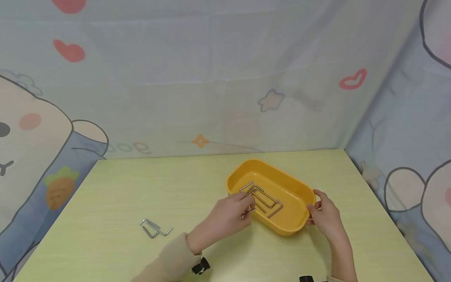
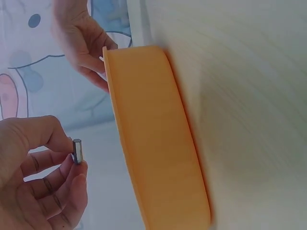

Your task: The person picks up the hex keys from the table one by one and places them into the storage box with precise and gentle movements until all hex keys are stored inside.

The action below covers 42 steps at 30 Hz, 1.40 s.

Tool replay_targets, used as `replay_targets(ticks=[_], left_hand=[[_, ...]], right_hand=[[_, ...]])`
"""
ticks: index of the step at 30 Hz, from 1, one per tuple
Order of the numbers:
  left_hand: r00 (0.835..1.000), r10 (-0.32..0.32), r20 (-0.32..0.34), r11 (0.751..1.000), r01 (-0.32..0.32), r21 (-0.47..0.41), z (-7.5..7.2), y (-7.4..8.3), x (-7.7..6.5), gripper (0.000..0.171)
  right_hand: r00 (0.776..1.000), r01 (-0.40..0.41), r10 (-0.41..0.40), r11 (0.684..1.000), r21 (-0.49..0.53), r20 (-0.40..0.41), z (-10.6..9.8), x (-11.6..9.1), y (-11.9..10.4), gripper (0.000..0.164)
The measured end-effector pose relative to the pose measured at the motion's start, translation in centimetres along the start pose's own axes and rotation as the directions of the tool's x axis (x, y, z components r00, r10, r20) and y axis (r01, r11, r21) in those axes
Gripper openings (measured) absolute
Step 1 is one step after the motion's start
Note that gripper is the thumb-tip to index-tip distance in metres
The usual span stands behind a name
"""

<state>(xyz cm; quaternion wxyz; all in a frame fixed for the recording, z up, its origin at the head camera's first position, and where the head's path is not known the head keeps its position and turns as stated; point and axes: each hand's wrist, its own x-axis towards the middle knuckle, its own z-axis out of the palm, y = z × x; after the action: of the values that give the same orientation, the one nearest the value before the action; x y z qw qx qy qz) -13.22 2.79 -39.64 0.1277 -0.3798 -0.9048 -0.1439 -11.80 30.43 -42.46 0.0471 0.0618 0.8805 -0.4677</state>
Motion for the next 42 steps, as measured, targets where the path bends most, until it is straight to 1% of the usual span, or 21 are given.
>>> replay_targets(ticks=[2, 4, 6, 8, 10, 13, 15, 19, 24, 27, 33, 39, 42], left_hand=[[1.0, 0.011, -0.004, 1.0, -0.011, -0.012, 0.3, 0.2, 0.6, 0.023], [0.999, 0.027, -0.023, 0.999, -0.027, -0.024, 0.5, 0.5, 1.2, 0.022], [0.999, 0.029, -0.028, 0.998, -0.03, -0.049, 0.8, 0.8, 1.8, 0.021], [1.0, 0.0, -0.005, 0.996, 0.0, -0.09, 0.9, 1.1, 2.4, 0.02], [0.999, -0.039, 0.031, 0.992, 0.042, -0.116, 1.0, 1.5, 3.0, 0.019], [0.991, -0.095, 0.092, 0.984, 0.108, -0.139, 1.4, 1.9, 3.9, 0.018], [0.986, -0.118, 0.117, 0.98, 0.134, -0.146, 1.8, 2.1, 4.4, 0.017], [0.979, -0.148, 0.138, 0.972, 0.17, -0.165, 2.6, 2.3, 5.4, 0.015], [0.974, -0.149, 0.17, 0.968, 0.179, -0.174, 3.7, 2.3, 6.4, 0.013], [0.966, -0.151, 0.209, 0.969, 0.186, -0.162, 4.3, 2.4, 7.0, 0.012], [0.938, -0.183, 0.296, 0.966, 0.227, -0.122, 5.4, 2.7, 7.9, 0.011], [0.923, -0.178, 0.342, 0.979, 0.201, -0.034, 6.7, 2.9, 8.5, 0.012], [0.913, -0.178, 0.367, 0.981, 0.193, -0.004, 7.1, 3.1, 8.6, 0.012]], right_hand=[[1.0, -0.001, 0.001, 1.0, 0.0, -0.001, 0.0, 0.0, 0.0, 0.057], [1.0, -0.001, 0.001, 1.0, 0.001, -0.001, 0.0, 0.0, 0.1, 0.057], [1.0, -0.001, 0.001, 1.0, 0.003, 0.0, 0.0, 0.0, 0.1, 0.057], [1.0, 0.0, 0.0, 1.0, 0.005, 0.001, 0.0, 0.0, 0.1, 0.056], [1.0, 0.001, -0.001, 1.0, 0.004, 0.0, 0.0, 0.0, 0.1, 0.056], [1.0, 0.001, -0.001, 1.0, 0.004, 0.002, 0.0, 0.0, 0.1, 0.056], [1.0, -0.001, 0.001, 1.0, 0.003, 0.002, 0.0, 0.0, 0.1, 0.056], [1.0, -0.001, 0.001, 1.0, 0.001, 0.001, 0.0, 0.1, 0.1, 0.057], [1.0, 0.008, -0.008, 1.0, 0.002, -0.001, -0.1, 0.2, 0.2, 0.057], [1.0, 0.006, -0.006, 1.0, 0.001, 0.0, -0.2, 0.3, 0.3, 0.057], [1.0, 0.001, -0.001, 1.0, 0.0, 0.001, -0.1, 0.3, 0.2, 0.057], [1.0, 0.003, -0.003, 1.0, 0.003, 0.001, -0.1, 0.1, 0.1, 0.056], [1.0, 0.0, 0.0, 1.0, 0.005, 0.001, 0.0, 0.0, 0.1, 0.056]])
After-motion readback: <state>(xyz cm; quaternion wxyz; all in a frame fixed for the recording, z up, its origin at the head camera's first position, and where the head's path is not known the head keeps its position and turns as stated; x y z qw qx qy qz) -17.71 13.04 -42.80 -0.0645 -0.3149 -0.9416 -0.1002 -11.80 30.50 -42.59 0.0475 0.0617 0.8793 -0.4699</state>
